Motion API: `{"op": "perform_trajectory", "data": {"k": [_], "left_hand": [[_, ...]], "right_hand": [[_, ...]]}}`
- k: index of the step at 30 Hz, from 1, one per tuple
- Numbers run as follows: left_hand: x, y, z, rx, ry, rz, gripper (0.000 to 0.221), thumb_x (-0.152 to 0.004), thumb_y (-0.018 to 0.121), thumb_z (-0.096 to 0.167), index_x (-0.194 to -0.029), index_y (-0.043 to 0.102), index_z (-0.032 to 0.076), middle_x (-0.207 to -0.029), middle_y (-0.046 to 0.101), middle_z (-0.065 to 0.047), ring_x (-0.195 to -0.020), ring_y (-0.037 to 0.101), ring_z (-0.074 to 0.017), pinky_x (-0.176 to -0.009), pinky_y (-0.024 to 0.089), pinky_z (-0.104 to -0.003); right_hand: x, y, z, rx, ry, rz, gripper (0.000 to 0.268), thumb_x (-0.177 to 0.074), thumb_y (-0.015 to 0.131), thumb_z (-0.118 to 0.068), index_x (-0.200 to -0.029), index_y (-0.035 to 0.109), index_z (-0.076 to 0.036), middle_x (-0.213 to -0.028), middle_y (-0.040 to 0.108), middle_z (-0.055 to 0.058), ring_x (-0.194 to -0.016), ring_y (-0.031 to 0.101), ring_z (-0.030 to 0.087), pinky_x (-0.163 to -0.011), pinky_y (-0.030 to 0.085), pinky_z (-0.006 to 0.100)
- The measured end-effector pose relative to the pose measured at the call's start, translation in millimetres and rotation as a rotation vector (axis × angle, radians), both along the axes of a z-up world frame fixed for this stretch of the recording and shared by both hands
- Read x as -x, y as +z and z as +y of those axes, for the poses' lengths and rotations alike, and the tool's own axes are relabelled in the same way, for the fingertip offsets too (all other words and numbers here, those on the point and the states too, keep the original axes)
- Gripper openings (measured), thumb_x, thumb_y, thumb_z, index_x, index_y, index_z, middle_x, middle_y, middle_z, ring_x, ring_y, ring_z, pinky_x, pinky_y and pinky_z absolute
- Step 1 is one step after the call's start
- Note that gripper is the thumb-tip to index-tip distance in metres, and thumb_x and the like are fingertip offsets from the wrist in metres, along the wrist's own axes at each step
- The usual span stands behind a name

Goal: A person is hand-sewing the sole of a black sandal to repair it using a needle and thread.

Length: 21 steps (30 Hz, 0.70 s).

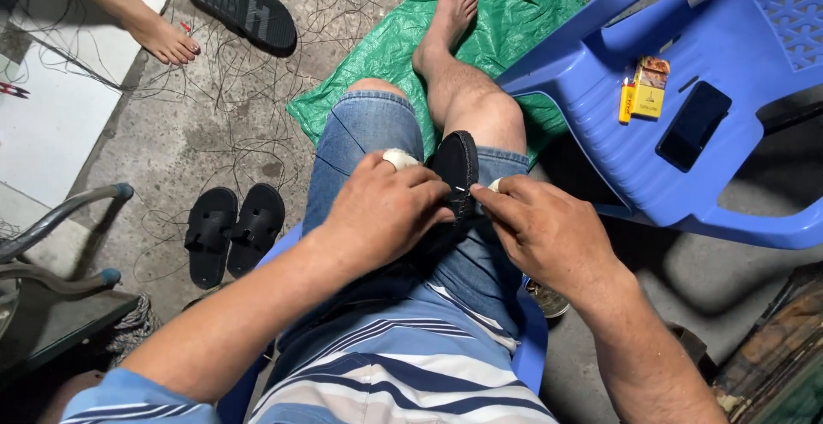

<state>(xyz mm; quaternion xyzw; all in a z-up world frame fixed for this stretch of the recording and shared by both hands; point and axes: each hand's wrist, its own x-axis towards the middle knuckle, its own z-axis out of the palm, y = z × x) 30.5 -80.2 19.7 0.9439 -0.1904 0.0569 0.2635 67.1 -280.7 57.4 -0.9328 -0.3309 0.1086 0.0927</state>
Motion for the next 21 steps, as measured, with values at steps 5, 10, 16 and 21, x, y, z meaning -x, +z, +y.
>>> {"op": "perform_trajectory", "data": {"k": [5,10,16,21], "left_hand": [[3,-9,-10,0.054,0.03,0.071,0.006,-0.079,0.061,0.022,-0.082,0.065,0.019,-0.086,0.063,0.001,-0.065,0.062,-0.0243,-0.068,0.043,-0.035],[-3,0,0,-0.044,-0.037,0.02,0.009,-0.073,0.064,0.023,-0.079,0.063,0.016,-0.088,0.063,-0.001,-0.064,0.061,-0.0255,-0.066,0.044,-0.035],[-9,34,22,-0.149,-0.1,0.196,0.011,-0.071,0.063,0.028,-0.073,0.067,0.018,-0.095,0.063,-0.001,-0.068,0.062,-0.0267,-0.069,0.044,-0.037],[-10,43,10,0.747,-0.071,0.669,0.014,-0.076,0.059,0.016,-0.083,0.067,0.006,-0.106,0.064,-0.016,-0.092,0.063,-0.0354,-0.077,0.051,-0.04]], "right_hand": [[-2,1,0,0.003,0.006,0.012,0.026,-0.079,0.058,-0.024,-0.104,0.065,-0.027,-0.091,0.061,-0.003,-0.079,0.063,0.02,-0.061,0.054,0.034],[-4,4,-2,0.0,0.016,0.056,0.027,-0.08,0.056,-0.024,-0.105,0.064,-0.028,-0.092,0.059,-0.003,-0.078,0.063,0.021,-0.059,0.054,0.035],[-8,5,-1,-0.052,0.007,0.096,0.024,-0.083,0.056,-0.022,-0.105,0.065,-0.024,-0.091,0.062,0.0,-0.078,0.065,0.023,-0.059,0.054,0.035],[-7,1,-3,-0.116,0.005,0.108,0.024,-0.08,0.059,-0.02,-0.103,0.065,-0.023,-0.089,0.06,0.0,-0.077,0.064,0.023,-0.06,0.053,0.034]]}}
